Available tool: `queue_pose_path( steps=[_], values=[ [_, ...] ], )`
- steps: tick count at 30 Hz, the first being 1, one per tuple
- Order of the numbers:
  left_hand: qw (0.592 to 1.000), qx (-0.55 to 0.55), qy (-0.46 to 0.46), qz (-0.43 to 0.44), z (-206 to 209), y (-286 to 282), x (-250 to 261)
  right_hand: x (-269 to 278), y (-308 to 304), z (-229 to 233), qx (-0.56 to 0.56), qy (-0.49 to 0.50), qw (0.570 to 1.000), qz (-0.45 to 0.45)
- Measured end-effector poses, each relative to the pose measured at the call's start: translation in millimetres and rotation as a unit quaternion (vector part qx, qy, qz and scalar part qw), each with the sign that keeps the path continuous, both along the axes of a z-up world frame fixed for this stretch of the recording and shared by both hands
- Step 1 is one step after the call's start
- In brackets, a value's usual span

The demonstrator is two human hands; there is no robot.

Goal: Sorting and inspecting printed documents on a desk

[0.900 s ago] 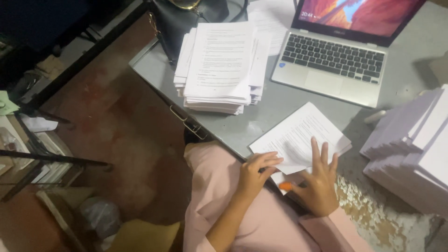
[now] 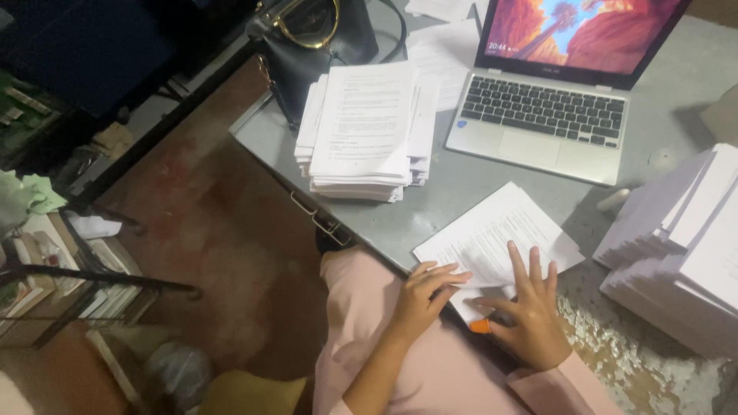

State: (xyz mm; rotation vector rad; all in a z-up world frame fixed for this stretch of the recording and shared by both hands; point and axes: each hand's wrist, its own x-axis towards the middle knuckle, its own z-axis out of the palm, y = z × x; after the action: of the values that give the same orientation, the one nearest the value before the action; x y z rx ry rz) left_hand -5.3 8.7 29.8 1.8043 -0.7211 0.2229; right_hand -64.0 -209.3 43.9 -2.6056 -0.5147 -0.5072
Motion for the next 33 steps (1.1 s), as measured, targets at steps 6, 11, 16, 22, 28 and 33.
queue_pose_path(
  steps=[6, 11, 16, 22, 28, 33],
  values=[
    [1.000, 0.019, -0.012, -0.020, -11.7, -1.8, 2.4, 1.2, -1.6, -5.0, 0.022, 0.023, 0.999, 0.001],
    [1.000, 0.004, -0.018, 0.011, -12.4, -3.9, 3.0, 3.3, -6.5, 1.0, 0.032, 0.025, 0.999, 0.006],
    [1.000, 0.021, -0.008, -0.021, 1.3, 1.4, 2.5, 16.1, 13.6, -1.3, 0.009, 0.020, 0.998, -0.059],
    [0.999, -0.001, -0.016, 0.035, -26.9, -7.3, 6.2, 7.3, 8.9, 28.0, 0.114, -0.057, 0.991, -0.038],
    [1.000, -0.011, 0.012, 0.016, -3.0, -3.1, 3.1, 18.2, 17.5, -1.2, 0.014, -0.024, 0.998, -0.060],
    [0.999, -0.015, -0.029, 0.005, -31.8, -6.1, 11.4, 10.0, 8.7, 16.4, 0.099, -0.083, 0.990, -0.056]
  ],
)
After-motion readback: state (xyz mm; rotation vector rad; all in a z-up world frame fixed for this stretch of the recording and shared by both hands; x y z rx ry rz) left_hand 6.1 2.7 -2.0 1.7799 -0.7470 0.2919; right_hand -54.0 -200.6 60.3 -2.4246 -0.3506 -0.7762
